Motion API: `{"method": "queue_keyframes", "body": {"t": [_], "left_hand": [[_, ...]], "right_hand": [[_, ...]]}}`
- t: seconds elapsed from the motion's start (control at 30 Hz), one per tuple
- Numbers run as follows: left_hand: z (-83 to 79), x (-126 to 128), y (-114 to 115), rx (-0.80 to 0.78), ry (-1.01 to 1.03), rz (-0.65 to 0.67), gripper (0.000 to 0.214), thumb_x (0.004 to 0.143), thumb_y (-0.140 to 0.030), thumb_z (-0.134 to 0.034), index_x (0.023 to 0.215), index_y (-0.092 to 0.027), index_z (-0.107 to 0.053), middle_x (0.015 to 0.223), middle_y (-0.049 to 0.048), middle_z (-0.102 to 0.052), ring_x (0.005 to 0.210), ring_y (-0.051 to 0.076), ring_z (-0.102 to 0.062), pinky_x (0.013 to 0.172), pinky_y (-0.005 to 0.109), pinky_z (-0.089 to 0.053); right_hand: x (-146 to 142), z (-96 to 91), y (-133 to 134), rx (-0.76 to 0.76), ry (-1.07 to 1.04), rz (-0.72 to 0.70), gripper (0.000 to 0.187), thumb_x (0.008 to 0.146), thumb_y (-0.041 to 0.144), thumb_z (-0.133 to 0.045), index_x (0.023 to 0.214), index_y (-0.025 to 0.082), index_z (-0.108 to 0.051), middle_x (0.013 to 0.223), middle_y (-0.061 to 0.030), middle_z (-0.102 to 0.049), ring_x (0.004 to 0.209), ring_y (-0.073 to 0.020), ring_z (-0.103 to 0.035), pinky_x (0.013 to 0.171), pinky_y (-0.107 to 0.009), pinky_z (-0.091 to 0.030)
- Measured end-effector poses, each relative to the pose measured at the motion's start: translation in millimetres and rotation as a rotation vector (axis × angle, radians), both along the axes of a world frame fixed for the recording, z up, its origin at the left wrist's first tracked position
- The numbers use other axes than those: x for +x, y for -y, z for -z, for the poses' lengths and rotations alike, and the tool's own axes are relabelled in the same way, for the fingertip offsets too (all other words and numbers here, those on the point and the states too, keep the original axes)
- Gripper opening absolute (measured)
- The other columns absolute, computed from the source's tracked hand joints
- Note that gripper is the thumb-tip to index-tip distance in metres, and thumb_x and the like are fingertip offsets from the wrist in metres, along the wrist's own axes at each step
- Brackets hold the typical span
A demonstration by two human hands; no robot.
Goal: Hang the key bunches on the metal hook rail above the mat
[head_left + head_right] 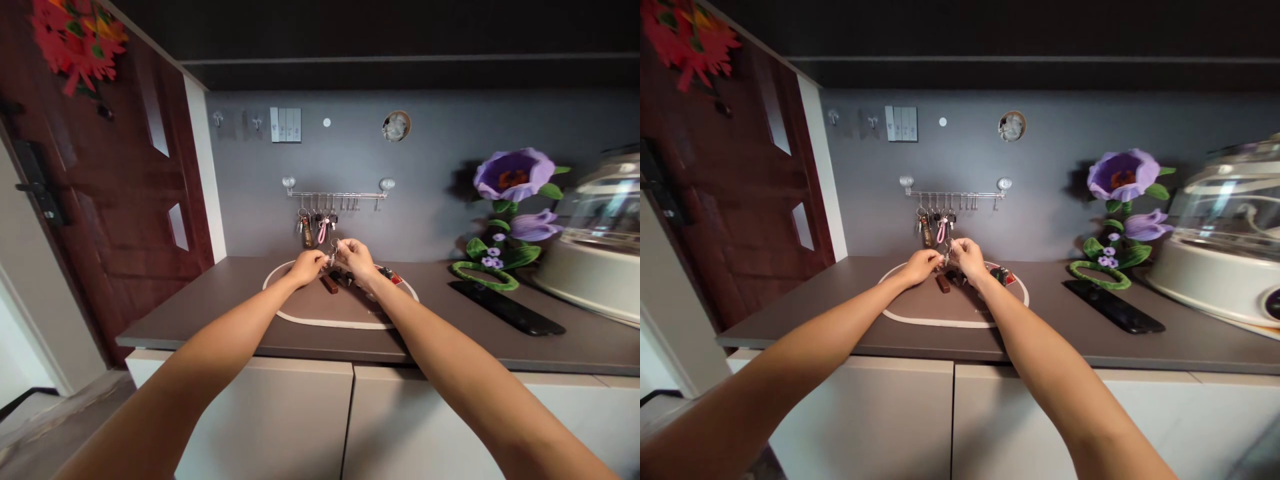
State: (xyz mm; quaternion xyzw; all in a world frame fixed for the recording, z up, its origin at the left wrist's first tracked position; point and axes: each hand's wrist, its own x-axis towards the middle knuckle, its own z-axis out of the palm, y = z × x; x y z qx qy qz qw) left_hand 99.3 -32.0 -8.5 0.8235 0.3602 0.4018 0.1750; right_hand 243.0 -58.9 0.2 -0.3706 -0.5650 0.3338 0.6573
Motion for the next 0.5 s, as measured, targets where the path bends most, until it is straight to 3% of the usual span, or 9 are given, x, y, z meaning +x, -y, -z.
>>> {"method": "queue_keyframes", "body": {"t": [0.17, 0.3, 0.5], "left_hand": [[1.0, 1, 2, 0.184, -0.098, -0.013, 0.027, 0.082, -0.026, -0.042, 0.075, -0.014, -0.065, 0.078, 0.0048, -0.066, 0.073, 0.015, -0.057, 0.069, 0.025, -0.040], [4.9, 3, 0, 0.199, -0.077, -0.013, 0.026, 0.082, -0.024, -0.041, 0.079, -0.014, -0.065, 0.081, 0.0054, -0.067, 0.075, 0.016, -0.057, 0.071, 0.025, -0.040], [7.9, 4, -2, 0.173, -0.035, -0.032, 0.027, 0.082, -0.028, -0.042, 0.080, -0.014, -0.065, 0.080, 0.0053, -0.067, 0.072, 0.015, -0.057, 0.067, 0.024, -0.039]], "right_hand": [[-2, -2.8, 4, -0.088, -0.137, -0.026, 0.026, 0.064, 0.038, -0.065, 0.072, 0.018, -0.050, 0.063, 0.0031, -0.053, 0.062, -0.0116, -0.056, 0.061, -0.027, -0.049], [-3, -6.7, 8, -0.158, -0.222, 0.012, 0.019, 0.068, 0.032, -0.062, 0.077, 0.019, -0.050, 0.066, 0.0013, -0.058, 0.063, -0.0145, -0.061, 0.062, -0.031, -0.051], [4, -14.8, 3, -0.140, -0.278, 0.086, 0.012, 0.072, 0.028, -0.058, 0.075, 0.017, -0.053, 0.063, 0.0010, -0.057, 0.061, -0.0130, -0.060, 0.058, -0.027, -0.052]]}}
